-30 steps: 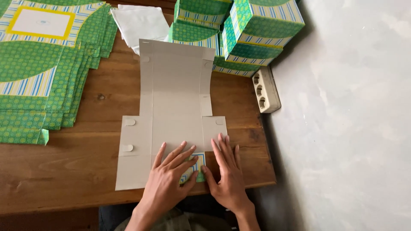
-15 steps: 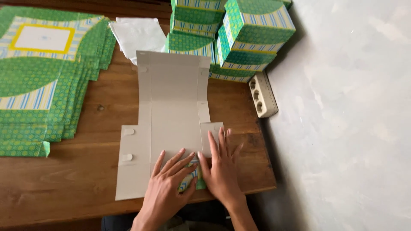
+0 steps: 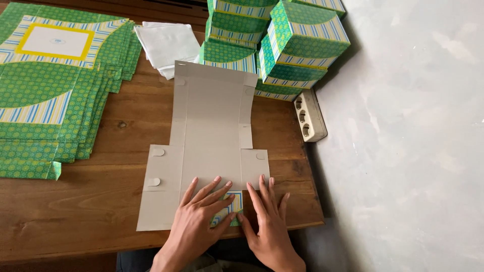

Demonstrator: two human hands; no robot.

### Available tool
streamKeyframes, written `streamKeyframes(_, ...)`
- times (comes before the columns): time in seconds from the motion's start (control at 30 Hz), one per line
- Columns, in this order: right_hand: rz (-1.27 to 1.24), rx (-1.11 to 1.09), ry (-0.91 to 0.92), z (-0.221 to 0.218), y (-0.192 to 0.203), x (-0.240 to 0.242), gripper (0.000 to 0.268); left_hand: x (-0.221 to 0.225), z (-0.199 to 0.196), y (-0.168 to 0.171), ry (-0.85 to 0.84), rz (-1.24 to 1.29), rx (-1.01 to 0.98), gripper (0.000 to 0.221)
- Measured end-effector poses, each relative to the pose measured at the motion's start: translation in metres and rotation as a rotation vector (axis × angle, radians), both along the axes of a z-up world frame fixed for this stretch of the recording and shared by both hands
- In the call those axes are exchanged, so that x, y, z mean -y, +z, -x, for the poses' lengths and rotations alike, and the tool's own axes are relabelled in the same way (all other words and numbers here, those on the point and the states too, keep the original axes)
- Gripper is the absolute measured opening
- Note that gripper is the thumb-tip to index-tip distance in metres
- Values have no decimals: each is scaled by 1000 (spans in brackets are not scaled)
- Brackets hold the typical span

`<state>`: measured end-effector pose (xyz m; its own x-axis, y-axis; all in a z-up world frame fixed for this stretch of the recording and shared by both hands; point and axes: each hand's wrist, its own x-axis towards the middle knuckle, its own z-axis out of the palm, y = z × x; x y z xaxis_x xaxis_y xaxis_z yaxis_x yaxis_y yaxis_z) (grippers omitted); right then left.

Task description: Assembling cardboard boxes from flat sheets and placing napkins inside them.

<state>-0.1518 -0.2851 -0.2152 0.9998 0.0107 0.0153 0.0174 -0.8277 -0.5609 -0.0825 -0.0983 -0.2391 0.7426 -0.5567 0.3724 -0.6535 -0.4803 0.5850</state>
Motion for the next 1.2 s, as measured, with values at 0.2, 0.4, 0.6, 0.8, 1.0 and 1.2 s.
streamKeyframes(0.2,1,32,39,2,-4,3,65,-3,7,-2,-6,-50,132,41)
streamKeyframes(0.4,15,21,63,2,-3,-1,65,-5,6,7,-26,-45,89,40)
streamKeyframes(0.6,89,23,-14,-18,-4,-4,64,-6,6,8,-21,-31,120,39)
streamKeyframes(0.8,193,83,-29,-55,-17,1,61,-7,3,1,-61,-27,133,40)
streamKeyframes(1.0,243,181,-55,-45,-26,0,61,-8,-6,-13,-90,-42,75,44)
streamKeyframes(1.2,407,212,-81,-9,-61,11,67,-7,-3,-10,-65,-30,59,42)
